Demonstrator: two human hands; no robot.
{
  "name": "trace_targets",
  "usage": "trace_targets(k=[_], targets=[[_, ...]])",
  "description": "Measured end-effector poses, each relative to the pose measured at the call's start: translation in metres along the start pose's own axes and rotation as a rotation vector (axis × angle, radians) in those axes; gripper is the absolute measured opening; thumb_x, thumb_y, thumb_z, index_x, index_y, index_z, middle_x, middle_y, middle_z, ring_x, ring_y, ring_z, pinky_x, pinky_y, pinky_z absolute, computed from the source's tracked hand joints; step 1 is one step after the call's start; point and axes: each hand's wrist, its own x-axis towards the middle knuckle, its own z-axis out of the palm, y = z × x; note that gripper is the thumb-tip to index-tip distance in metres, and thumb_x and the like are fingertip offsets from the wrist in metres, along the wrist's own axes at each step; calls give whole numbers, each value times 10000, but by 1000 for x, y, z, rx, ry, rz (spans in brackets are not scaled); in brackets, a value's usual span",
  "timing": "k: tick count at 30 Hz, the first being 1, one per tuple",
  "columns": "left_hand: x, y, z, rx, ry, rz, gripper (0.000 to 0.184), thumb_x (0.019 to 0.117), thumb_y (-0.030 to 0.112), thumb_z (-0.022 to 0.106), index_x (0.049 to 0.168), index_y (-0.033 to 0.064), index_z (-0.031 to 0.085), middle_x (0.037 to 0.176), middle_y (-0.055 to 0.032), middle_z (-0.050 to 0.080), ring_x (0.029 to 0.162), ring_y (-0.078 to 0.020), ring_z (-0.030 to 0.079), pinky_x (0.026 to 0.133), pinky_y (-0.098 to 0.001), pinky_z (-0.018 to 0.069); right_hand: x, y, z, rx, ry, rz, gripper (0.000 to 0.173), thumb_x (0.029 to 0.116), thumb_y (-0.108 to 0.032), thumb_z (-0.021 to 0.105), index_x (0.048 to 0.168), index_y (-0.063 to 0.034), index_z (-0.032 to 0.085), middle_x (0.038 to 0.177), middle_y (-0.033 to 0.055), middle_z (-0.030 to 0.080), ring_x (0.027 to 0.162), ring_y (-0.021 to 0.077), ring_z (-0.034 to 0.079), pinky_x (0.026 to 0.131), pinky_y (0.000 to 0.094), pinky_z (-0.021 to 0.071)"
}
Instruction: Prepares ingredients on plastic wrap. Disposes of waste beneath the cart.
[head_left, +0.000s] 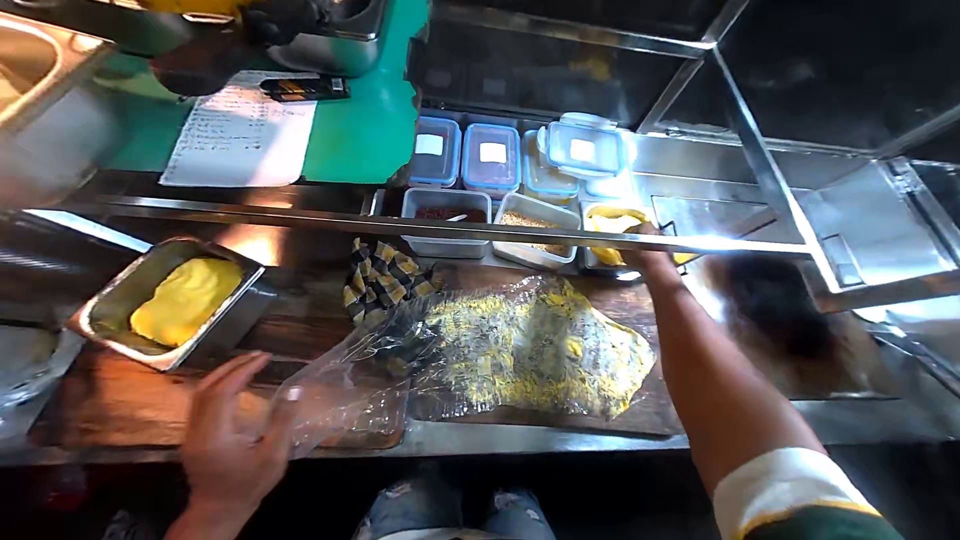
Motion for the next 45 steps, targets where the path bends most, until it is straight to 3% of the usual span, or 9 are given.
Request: trace_targets(k=[7, 10, 15, 19, 24, 27, 32, 40, 45], targets=[[16, 24, 58, 191, -200, -199, 989, 808, 752, 583, 1539, 99, 451, 1523, -207, 493, 1372, -448, 482, 1084, -722, 310, -4, -6, 4, -55, -86, 35, 479, 953, -397, 684, 1185, 22, 693, 1267, 290, 646, 1260, 476, 564, 1042, 714, 393], [29, 19, 67, 216, -328, -328, 908, 839, 606, 679, 1573, 154, 395, 1445, -158, 580, 1318, -422, 541, 1079, -759, 273, -7, -15, 0, 25, -59, 44, 413, 930, -310, 734, 1111, 59, 696, 1201, 301, 666, 1203, 475, 599, 1023, 689, 423], [53, 7, 63, 54, -430, -446, 339, 994, 359, 679, 1252, 141, 706, 1119, -132, 734, 1056, -319, 695, 944, -643, 499, -74, -28, -20, 89, 203, 89, 308, 1010, -179, 556, 1218, 38, 624, 1161, 329, 656, 1082, 532, 645, 861, 746, 487], [66, -4, 70, -23, -422, -466, 250, 1024, 292, 645, 1110, 70, 717, 962, -148, 718, 882, -301, 693, 805, -595, 540, -208, -76, 28, 314, 145, 29, 392, 1088, -266, 464, 1408, -41, 491, 925, 221, 679, 743, 398, 682, 643, 619, 561], [67, -15, 80, -26, -404, -498, 239, 1052, 257, 594, 1089, 28, 651, 916, -169, 661, 822, -310, 655, 758, -576, 527, -301, -157, 129, 362, -76, 15, 435, 1043, -202, 503, 1472, -158, 561, 1094, 176, 665, 821, 322, 693, 701, 540, 591], [62, -23, 80, -53, -406, -455, 259, 1053, 281, 589, 1126, 35, 626, 919, -148, 650, 810, -285, 645, 744, -550, 530, -298, -183, 151, 267, -13, -36, 457, 1022, -186, 525, 1474, -122, 559, 1081, 209, 649, 691, 332, 679, 581, 509, 578], [51, -23, 93, -83, -610, -416, 631, 939, 488, 710, 1350, 69, 477, 957, -149, 628, 822, -291, 641, 748, -546, 548, -272, -202, 169, 213, 20, -78, 398, 1030, -168, 522, 1412, -97, 609, 1071, 205, 668, 770, 349, 703, 630, 500, 596], [63, -38, 115, 179, -707, -459, 488, 934, 585, 667, 982, 103, 609, 804, -129, 607, 775, -350, 608, 696, -630, 472, -256, -205, 165, 88, -8, 0, 453, 1014, -154, 523, 1461, -101, 567, 1164, 216, 655, 715, 330, 706, 600, 488, 594], [65, -39, 116, 102, -668, -496, 440, 913, 520, 730, 937, 97, 613, 791, -117, 591, 757, -320, 588, 693, -603, 466, -239, -195, 150, 19, -96, 80, 478, 1027, -191, 473, 1498, -126, 523, 1203, 211, 639, 754, 345, 706, 632, 507, 588]])
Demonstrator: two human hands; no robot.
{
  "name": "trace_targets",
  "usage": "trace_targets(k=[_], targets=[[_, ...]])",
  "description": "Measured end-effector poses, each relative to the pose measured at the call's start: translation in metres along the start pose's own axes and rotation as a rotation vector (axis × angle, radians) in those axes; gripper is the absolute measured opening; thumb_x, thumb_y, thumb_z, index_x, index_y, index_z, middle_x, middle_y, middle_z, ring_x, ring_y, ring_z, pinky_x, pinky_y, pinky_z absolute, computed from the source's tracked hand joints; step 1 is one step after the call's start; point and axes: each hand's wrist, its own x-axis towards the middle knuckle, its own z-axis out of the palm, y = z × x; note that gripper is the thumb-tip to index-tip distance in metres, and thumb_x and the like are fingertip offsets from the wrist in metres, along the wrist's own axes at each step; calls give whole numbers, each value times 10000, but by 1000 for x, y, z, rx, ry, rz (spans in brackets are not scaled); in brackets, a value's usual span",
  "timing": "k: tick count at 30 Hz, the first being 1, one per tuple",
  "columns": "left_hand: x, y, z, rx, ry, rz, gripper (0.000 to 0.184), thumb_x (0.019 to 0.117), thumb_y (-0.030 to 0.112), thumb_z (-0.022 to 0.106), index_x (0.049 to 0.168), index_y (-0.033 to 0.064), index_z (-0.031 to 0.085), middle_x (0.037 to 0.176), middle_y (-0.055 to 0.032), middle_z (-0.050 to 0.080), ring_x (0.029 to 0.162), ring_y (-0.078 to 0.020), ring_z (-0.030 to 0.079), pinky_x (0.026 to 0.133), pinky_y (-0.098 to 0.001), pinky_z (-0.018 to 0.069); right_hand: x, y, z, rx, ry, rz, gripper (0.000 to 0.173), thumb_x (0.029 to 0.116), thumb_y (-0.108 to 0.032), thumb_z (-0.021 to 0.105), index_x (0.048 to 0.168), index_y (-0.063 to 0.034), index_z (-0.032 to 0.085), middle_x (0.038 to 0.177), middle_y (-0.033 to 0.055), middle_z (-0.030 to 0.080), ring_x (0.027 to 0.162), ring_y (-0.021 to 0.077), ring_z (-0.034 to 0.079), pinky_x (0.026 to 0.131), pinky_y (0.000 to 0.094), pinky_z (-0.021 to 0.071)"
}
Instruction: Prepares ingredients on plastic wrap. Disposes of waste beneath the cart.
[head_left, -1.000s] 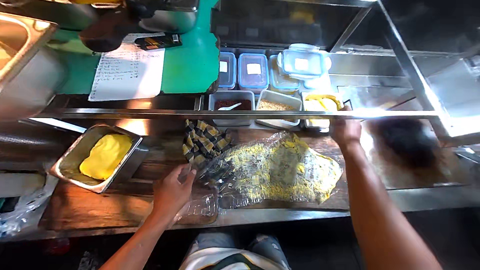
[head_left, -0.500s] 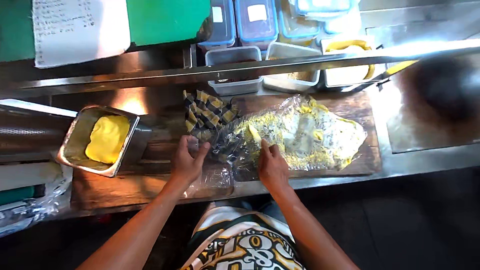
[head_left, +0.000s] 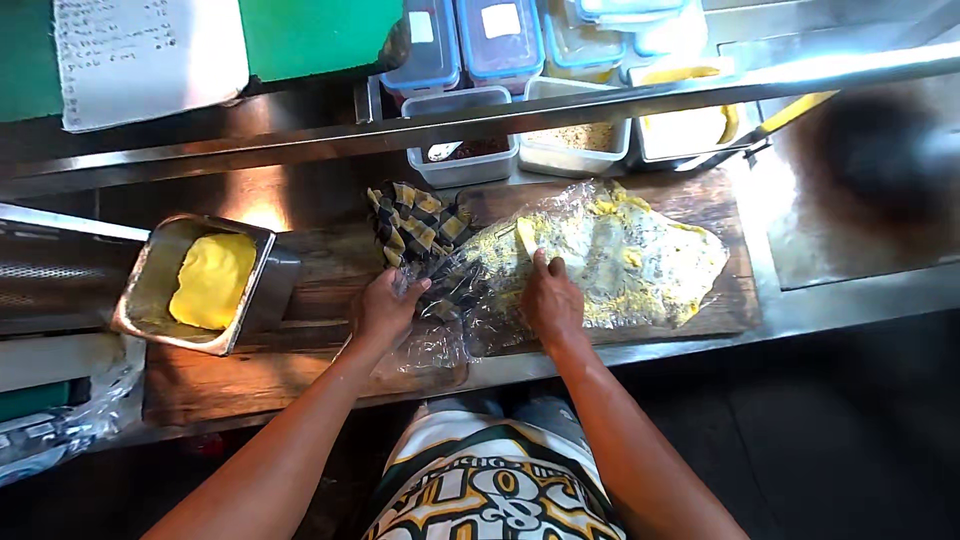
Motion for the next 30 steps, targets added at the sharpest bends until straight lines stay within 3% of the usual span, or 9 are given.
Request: trace_targets(k=[5, 7, 10, 13, 16, 19, 26, 28, 30], targets=[[-1, 5, -3, -35, -12, 14, 432, 920, 463, 745, 919, 60, 591, 802, -138, 578, 759, -324, 573, 695, -590, 457, 32, 25, -23, 72, -8, 110, 466, 1042, -205, 449, 1497, -124, 510, 1285, 229, 612, 895, 394, 709, 737, 567, 584], [-3, 5, -4, -27, -11, 22, 426, 930, 450, 739, 923, 52, 587, 811, -149, 583, 768, -333, 577, 701, -599, 460, 33, 40, -28, 138, 131, 93, 428, 1045, -193, 448, 1441, -93, 575, 1213, 228, 640, 886, 385, 706, 740, 559, 584], [-10, 6, -8, -34, 6, 48, 407, 949, 423, 724, 976, 31, 616, 856, -170, 618, 818, -348, 608, 746, -615, 477, -9, 50, -18, 230, 380, -101, 383, 1024, -136, 496, 1367, -49, 643, 1034, 219, 669, 742, 347, 695, 606, 511, 581], [-21, 4, -8, -30, 33, 76, 412, 952, 423, 720, 1035, 26, 652, 875, -192, 650, 828, -364, 635, 763, -632, 493, -73, 33, 20, 245, 302, -195, 404, 978, -103, 586, 1376, -69, 648, 1043, 208, 686, 683, 323, 698, 574, 488, 598], [-28, 0, -5, -55, 52, 79, 405, 954, 404, 727, 1032, 14, 649, 866, -187, 645, 813, -345, 631, 756, -619, 499, -85, 32, 37, 165, 232, -103, 415, 975, -112, 596, 1385, -74, 645, 1045, 203, 681, 665, 313, 697, 570, 475, 598], [-31, -8, -5, -39, 55, 75, 410, 942, 389, 743, 956, -9, 644, 818, -191, 628, 776, -351, 615, 729, -607, 492, -63, 54, 10, 104, 96, 54, 474, 998, -153, 549, 1468, -90, 558, 1217, 238, 651, 755, 371, 716, 657, 538, 598], [-29, -10, -5, -62, 24, 70, 413, 949, 428, 723, 1018, 23, 682, 866, -187, 663, 823, -353, 643, 767, -638, 497, -21, 121, -20, 57, 156, 263, 464, 1030, -170, 480, 1483, -87, 535, 1253, 251, 644, 906, 422, 714, 746, 593, 583], [-30, -10, -7, -96, 22, 62, 395, 952, 401, 728, 1055, 22, 696, 919, -189, 686, 877, -350, 657, 814, -631, 504, -21, 130, -33, 126, 261, 280, 407, 1032, -163, 472, 1401, -54, 605, 1176, 251, 664, 937, 420, 703, 762, 594, 575], [-32, -12, -9, -131, 15, 73, 356, 961, 347, 728, 1086, 13, 711, 978, -192, 704, 932, -331, 669, 872, -603, 508, -38, 128, -27, 172, 435, 116, 378, 1024, -133, 487, 1348, -14, 642, 1025, 241, 680, 829, 391, 704, 679, 550, 581]])
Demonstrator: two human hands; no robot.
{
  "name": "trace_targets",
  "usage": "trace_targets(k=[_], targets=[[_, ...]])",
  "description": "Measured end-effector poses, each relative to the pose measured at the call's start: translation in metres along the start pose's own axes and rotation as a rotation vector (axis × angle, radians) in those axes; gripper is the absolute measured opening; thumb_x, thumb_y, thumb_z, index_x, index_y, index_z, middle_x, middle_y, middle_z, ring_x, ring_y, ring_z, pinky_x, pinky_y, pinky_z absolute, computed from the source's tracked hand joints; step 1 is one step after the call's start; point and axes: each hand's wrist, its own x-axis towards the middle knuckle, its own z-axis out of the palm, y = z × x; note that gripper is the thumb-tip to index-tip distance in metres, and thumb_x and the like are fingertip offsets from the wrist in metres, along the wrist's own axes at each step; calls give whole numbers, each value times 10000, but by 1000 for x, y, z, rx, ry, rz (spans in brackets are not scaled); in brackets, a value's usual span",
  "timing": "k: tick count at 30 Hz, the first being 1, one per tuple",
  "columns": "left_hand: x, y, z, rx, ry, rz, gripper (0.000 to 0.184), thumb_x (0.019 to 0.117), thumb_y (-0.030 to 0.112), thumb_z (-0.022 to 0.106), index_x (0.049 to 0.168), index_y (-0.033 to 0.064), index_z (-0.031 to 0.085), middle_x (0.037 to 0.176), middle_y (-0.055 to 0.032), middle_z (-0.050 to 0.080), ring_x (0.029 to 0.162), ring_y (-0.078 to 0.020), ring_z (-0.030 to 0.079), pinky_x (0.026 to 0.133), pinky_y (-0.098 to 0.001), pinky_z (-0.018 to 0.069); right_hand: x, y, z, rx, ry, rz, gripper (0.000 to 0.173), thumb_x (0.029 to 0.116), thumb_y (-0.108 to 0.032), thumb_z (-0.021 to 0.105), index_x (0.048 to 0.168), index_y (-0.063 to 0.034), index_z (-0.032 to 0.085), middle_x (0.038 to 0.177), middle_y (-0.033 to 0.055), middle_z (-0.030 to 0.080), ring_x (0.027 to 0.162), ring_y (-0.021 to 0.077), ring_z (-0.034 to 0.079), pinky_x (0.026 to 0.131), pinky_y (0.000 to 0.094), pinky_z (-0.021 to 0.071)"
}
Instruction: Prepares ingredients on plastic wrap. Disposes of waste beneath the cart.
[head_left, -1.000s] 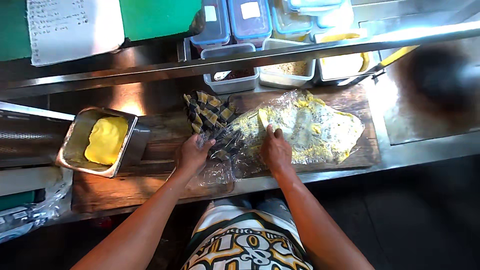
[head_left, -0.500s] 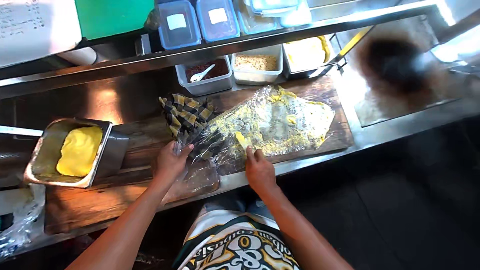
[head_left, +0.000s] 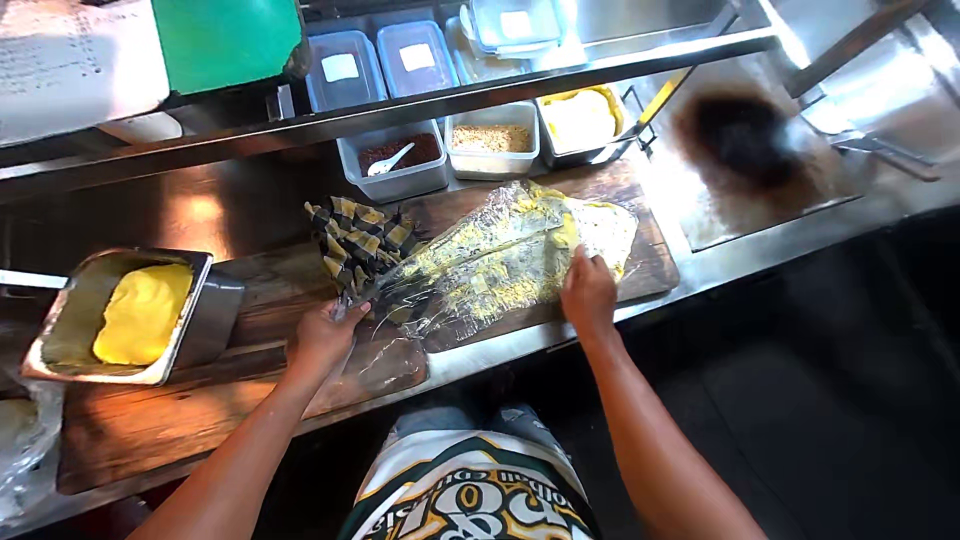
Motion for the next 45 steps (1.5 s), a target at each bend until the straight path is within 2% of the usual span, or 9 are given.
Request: trace_targets(k=[5, 9, 16, 22, 25, 29, 34, 39, 45], targets=[[-6, -6, -2, 18, -10, 14, 336, 967, 353, 717, 1056, 29, 723, 930, -164, 706, 870, -304, 667, 823, -593, 514, -64, -15, 36, -45, -99, -103, 410, 1005, -117, 540, 1402, -52, 622, 1071, 224, 668, 691, 335, 704, 595, 493, 599], [-7, -13, -6, 100, -22, 1, 347, 952, 412, 723, 1031, 75, 738, 908, -158, 706, 868, -349, 663, 785, -680, 478, -31, -3, 25, -125, -201, 4, 450, 1007, -141, 514, 1445, -52, 573, 1139, 236, 667, 789, 373, 716, 665, 530, 599], [-2, -15, -4, 111, -23, -10, 348, 930, 447, 738, 1006, 107, 749, 914, -137, 713, 881, -343, 662, 787, -673, 476, 12, 22, 9, -212, -285, 129, 471, 1021, -178, 506, 1480, -80, 524, 1251, 233, 642, 948, 399, 712, 765, 574, 583], [-4, -19, -8, 177, -34, -29, 413, 910, 524, 731, 1003, 122, 749, 906, -152, 710, 890, -381, 660, 784, -711, 463, 54, 43, -20, -146, -268, 186, 396, 1050, -200, 442, 1373, -60, 624, 1218, 249, 654, 1090, 432, 665, 867, 627, 543], [-8, -19, -9, 202, -39, -41, 400, 913, 514, 733, 1041, 135, 757, 949, -161, 719, 933, -387, 663, 822, -718, 455, 37, 34, -25, -79, -95, 139, 394, 1047, -174, 441, 1363, -34, 631, 1170, 258, 667, 1027, 428, 684, 830, 610, 559], [-7, -20, -10, 232, -49, -74, 438, 919, 534, 718, 1111, 142, 751, 1047, -184, 722, 1033, -427, 653, 878, -755, 430, -7, 25, 2, -133, -13, -57, 377, 1022, -141, 499, 1357, -45, 644, 1013, 218, 676, 711, 358, 698, 592, 519, 581], [-5, -18, -12, 220, -55, -86, 424, 908, 516, 740, 1087, 132, 755, 1032, -192, 720, 1019, -429, 653, 870, -757, 429, 16, 53, -7, -216, -227, 112, 426, 1051, -199, 447, 1436, -74, 581, 1214, 253, 653, 906, 420, 709, 745, 599, 571], [1, -22, -10, 218, -35, -89, 434, 885, 537, 757, 1070, 144, 764, 1006, -184, 725, 1000, -431, 656, 865, -760, 427, 48, 74, -15, -190, -224, 217, 403, 1036, -203, 476, 1401, -95, 610, 1241, 233, 657, 1023, 426, 691, 822, 617, 557], [-7, -18, -10, 170, -6, -81, 440, 931, 528, 704, 1092, 123, 758, 1021, -203, 722, 1010, -438, 658, 872, -755, 432, 62, 94, -31, -72, 27, 100, 372, 1049, -163, 477, 1359, -49, 648, 1163, 259, 683, 1056, 430, 684, 872, 609, 551]])
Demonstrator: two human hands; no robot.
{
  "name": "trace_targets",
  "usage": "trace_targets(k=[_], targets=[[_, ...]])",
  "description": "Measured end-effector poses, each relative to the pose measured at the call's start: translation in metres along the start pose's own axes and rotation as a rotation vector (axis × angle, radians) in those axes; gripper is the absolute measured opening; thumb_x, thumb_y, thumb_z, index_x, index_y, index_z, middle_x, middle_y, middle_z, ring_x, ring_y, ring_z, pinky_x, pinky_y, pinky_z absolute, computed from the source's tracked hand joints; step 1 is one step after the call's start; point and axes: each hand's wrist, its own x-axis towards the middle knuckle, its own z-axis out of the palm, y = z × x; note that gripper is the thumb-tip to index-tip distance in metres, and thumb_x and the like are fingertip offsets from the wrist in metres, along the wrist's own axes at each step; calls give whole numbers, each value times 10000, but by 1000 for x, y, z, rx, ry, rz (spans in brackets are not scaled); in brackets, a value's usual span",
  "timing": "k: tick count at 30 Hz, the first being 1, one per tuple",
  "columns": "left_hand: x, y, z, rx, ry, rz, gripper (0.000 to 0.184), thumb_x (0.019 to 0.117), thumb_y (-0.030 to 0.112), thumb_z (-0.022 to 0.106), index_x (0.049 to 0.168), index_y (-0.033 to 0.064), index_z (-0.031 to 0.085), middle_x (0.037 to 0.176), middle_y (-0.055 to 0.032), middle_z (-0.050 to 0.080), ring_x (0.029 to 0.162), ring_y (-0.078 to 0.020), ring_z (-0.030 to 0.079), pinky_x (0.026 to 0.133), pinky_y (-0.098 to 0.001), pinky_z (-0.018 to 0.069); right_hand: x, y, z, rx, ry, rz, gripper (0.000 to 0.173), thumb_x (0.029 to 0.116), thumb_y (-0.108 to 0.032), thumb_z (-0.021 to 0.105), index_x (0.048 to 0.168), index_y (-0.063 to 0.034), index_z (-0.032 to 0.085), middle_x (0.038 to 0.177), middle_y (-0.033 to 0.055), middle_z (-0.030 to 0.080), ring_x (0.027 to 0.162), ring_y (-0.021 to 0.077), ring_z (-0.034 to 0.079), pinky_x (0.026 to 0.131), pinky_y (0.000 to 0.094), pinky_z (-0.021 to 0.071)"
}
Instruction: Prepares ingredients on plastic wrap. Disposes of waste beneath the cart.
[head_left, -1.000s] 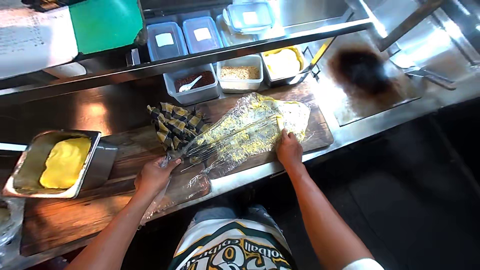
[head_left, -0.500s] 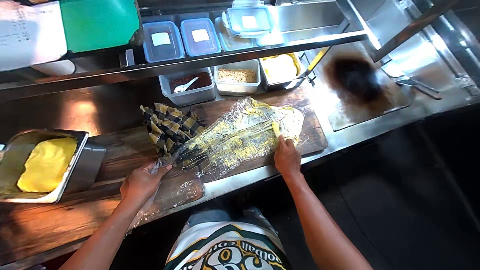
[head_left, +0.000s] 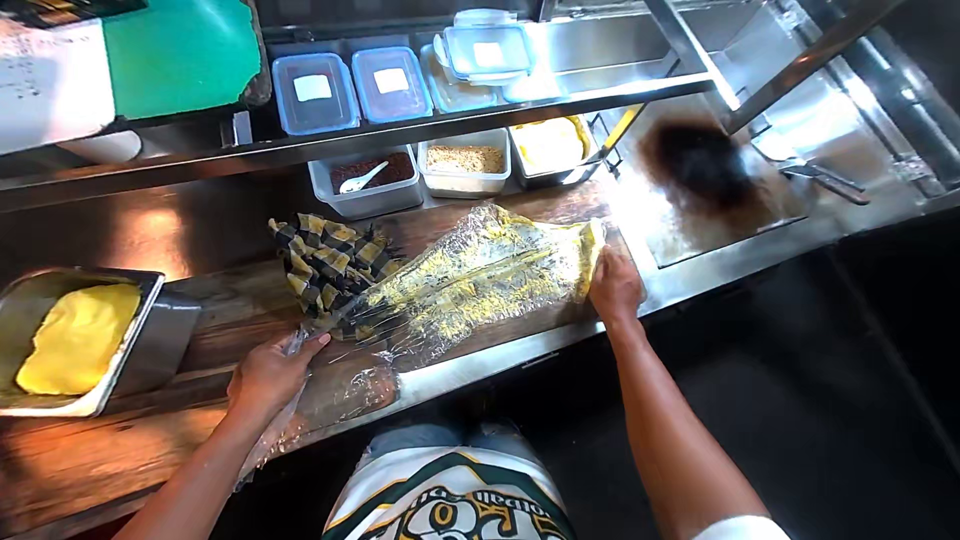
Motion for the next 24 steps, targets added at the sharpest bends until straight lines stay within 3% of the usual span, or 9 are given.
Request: trace_targets(k=[2, 5, 8, 12, 15, 24], targets=[[-2, -1, 1, -7, 11, -6, 468, 952, 548, 665, 1081, 108, 753, 999, -209, 718, 994, -440, 657, 861, -752, 433, -24, -7, -8, 48, 106, -127, 368, 1054, -165, 480, 1352, -31, 650, 1077, 252, 687, 955, 410, 698, 798, 580, 574], [-5, -3, 3, 6, 21, -16, 506, 974, 569, 619, 1072, 91, 751, 994, -225, 713, 993, -449, 653, 860, -752, 430, -94, -39, -6, 87, 30, -248, 382, 1052, -143, 490, 1404, -43, 600, 1053, 213, 667, 806, 343, 699, 662, 516, 600], [-4, -4, 5, 32, 24, -17, 517, 977, 588, 599, 1067, 103, 751, 997, -222, 712, 999, -456, 651, 854, -752, 430, -142, -55, 29, 105, -12, -240, 374, 994, -112, 558, 1350, -78, 668, 979, 163, 682, 633, 283, 678, 531, 470, 583], [-4, -5, 3, 85, 11, -17, 528, 973, 594, 596, 1085, 100, 747, 1038, -240, 709, 1044, -478, 642, 877, -766, 421, -150, -41, 43, -12, -16, -140, 380, 984, -106, 576, 1347, -30, 659, 1008, 194, 696, 609, 306, 688, 537, 474, 588], [1, -8, 5, 112, -12, 8, 530, 980, 586, 593, 1100, 93, 746, 1078, -249, 704, 1088, -487, 631, 909, -776, 408, -135, -25, 32, -95, -63, -98, 413, 985, -110, 560, 1387, -52, 635, 1029, 197, 689, 616, 316, 684, 554, 483, 585], [1, -7, 5, 121, 6, 1, 498, 960, 593, 621, 1048, 121, 756, 1023, -237, 712, 1032, -477, 645, 861, -770, 414, -109, -23, 19, -124, -98, -34, 403, 1020, -134, 519, 1405, -72, 622, 1054, 210, 689, 666, 340, 693, 576, 514, 573]])
